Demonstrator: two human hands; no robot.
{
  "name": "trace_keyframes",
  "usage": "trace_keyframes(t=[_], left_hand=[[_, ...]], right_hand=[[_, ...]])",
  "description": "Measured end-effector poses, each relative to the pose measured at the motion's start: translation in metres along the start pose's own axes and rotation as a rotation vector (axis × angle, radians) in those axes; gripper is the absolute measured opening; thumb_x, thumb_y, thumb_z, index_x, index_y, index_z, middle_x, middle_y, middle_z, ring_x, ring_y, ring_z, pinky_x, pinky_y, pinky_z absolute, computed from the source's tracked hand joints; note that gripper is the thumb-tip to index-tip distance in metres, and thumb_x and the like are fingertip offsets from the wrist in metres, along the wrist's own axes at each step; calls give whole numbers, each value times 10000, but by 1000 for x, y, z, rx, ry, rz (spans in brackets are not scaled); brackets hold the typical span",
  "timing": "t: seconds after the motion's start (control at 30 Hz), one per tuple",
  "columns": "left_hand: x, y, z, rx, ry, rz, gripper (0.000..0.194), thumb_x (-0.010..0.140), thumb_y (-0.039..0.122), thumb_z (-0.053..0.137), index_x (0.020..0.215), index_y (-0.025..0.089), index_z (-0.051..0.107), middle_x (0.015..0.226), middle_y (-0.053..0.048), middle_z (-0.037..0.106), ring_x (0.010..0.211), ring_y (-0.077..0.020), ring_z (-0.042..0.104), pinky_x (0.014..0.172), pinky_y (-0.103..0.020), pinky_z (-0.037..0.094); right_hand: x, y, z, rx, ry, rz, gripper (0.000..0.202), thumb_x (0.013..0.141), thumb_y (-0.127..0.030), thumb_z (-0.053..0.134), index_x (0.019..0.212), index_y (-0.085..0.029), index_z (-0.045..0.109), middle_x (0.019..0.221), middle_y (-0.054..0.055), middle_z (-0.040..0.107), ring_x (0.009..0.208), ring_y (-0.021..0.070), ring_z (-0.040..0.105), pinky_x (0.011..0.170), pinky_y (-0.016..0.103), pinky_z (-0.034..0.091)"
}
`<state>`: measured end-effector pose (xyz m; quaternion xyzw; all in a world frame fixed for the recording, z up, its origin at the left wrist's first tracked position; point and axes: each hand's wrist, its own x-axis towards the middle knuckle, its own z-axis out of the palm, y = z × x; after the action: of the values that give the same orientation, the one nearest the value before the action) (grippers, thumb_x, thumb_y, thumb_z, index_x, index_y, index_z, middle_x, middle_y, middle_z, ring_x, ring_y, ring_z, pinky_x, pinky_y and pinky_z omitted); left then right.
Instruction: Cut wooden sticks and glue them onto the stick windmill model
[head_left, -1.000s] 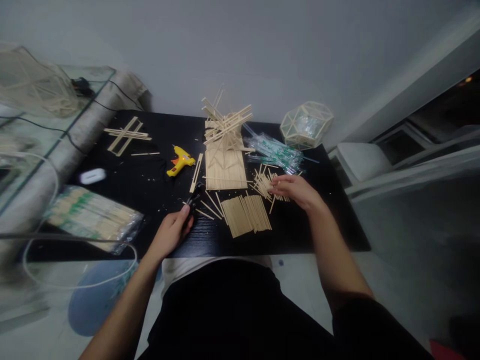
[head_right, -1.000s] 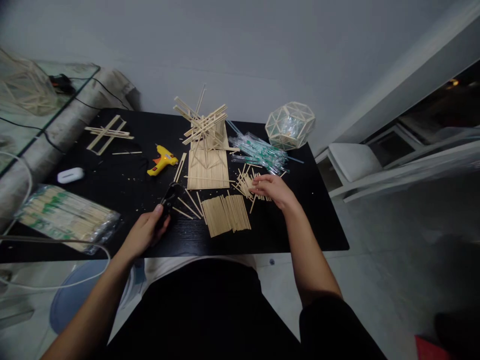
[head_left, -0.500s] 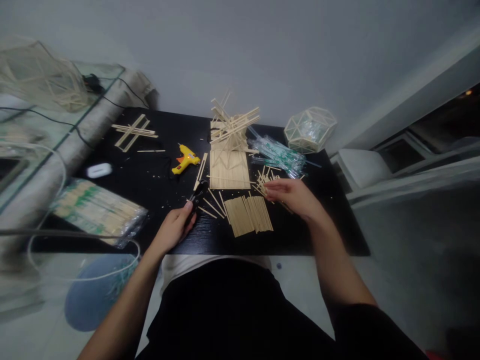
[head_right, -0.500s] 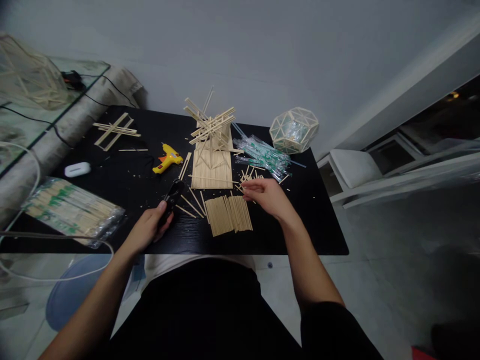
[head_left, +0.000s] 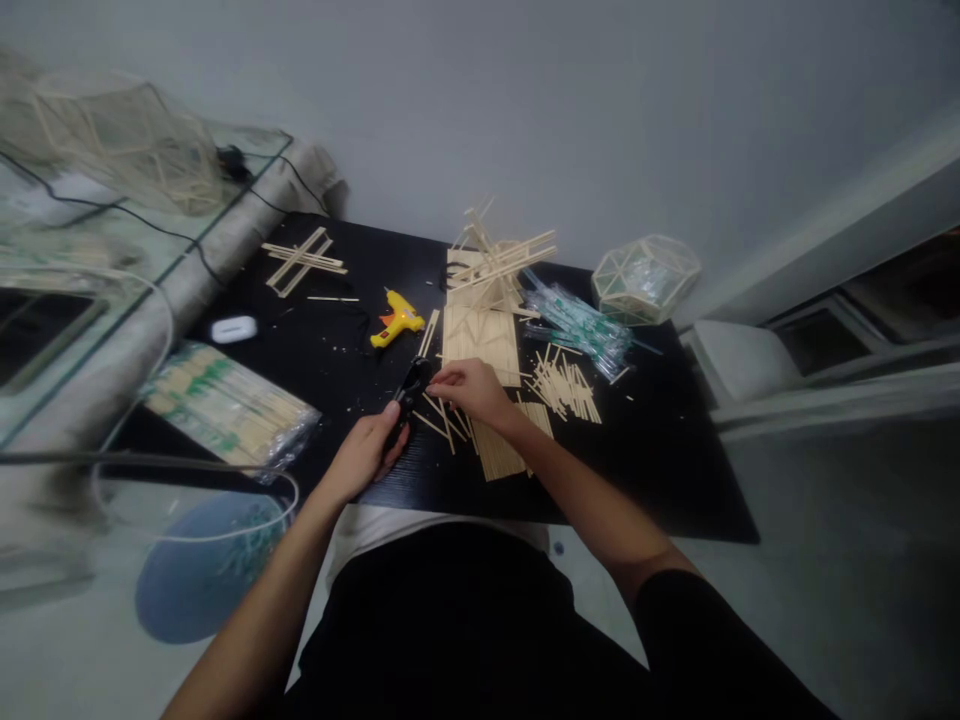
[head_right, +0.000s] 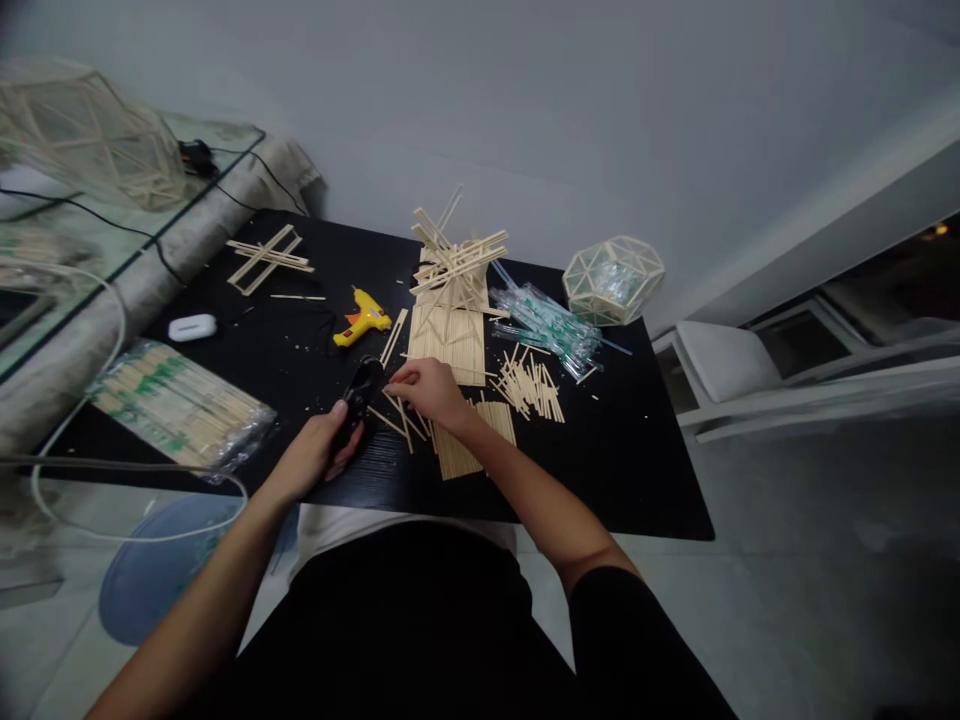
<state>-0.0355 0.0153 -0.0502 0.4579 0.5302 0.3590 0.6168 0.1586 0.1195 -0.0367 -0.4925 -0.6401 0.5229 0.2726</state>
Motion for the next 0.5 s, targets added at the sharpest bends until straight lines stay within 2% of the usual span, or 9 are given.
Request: trace_keyframes(t=[0.1,0.17,0.27,0.37,0.43,0.5], left_hand=[[0,-1,-1,-27,-17,14,722,920,863,411,697,191,553,438,56,399,324,-84,336,357,-217,270],[0,-1,-2,-44,-17,16,721,919,865,411,710,190,556,438,61,392,323,-84,329,356,-219,272],[1,-2,-1,-37,-1,26,722,910,872,421,705,191,543,445,60,398,329,-83,336,360,-220,277],[1,-1,0,-17,5,33,723,907,872,431,696,190,538,447,56,404,337,-83,348,363,-217,272],[0,0,1,-23,2,27,723,908,872,430,697,189,542,445,60,395,334,-81,340,361,-216,266],[0,1,1,-32,-4,30,718,920,860,426,695,188,541,451,61,394,334,-77,337,365,-215,270]], right_hand=[[3,2,5,-157,50,-90,141,791,-270,873,851,-178,785,759,16,772,668,162,725,655,268,580],[2,2,1,-276,88,-137,102,827,-221,837,907,-179,789,831,29,796,767,172,753,747,276,588],[-1,3,-20,-542,169,-145,117,902,-166,739,1009,-185,783,928,40,806,853,170,758,827,276,579],[-5,7,-50,-661,229,-113,224,876,-75,690,1068,-164,764,1075,97,790,975,224,732,940,363,549],[-8,11,-67,-731,233,-94,254,851,-48,677,1072,-146,755,1104,128,775,1030,267,701,993,425,512],[-11,16,-77,-785,207,-82,243,861,-39,644,1062,-125,749,1071,149,770,1009,283,684,983,434,495]])
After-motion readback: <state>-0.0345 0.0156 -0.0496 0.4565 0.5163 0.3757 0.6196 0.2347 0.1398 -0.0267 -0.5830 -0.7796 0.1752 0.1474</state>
